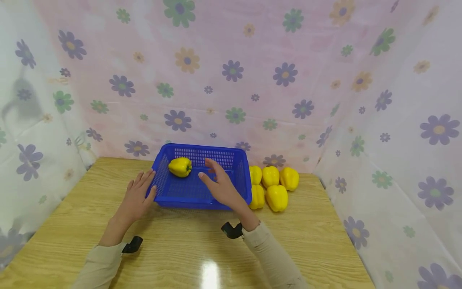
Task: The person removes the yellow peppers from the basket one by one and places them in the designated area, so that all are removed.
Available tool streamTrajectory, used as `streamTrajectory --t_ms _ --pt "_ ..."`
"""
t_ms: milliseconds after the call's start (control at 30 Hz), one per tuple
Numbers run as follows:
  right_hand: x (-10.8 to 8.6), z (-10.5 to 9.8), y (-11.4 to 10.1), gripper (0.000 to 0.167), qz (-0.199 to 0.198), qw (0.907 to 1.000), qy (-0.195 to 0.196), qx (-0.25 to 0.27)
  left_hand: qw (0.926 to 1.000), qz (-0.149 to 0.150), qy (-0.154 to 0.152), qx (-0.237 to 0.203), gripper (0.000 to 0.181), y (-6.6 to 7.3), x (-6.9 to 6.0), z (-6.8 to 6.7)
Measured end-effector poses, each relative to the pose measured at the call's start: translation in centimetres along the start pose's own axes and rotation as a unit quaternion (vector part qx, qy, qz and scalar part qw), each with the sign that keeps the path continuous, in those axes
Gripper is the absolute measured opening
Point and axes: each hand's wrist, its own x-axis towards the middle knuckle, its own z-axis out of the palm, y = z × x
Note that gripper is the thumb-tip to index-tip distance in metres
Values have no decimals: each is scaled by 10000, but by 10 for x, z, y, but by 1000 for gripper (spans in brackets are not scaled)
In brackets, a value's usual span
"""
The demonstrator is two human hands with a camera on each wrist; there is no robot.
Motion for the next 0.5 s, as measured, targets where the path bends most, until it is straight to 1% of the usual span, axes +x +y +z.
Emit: streamTrajectory --t_ms 100,267,500 --pt "14 8 -4 55 -40 9998 -69 171 10000 -10 -6 -3 58 -1 0 1" --pt "39 19 -7 50 43 9990 -163 409 10000 -6 -13 -31 58 -3 0 1" --pt "73 26 -9 45 200 9981 -436 397 9999 -24 30 -146 58 -1 0 1"
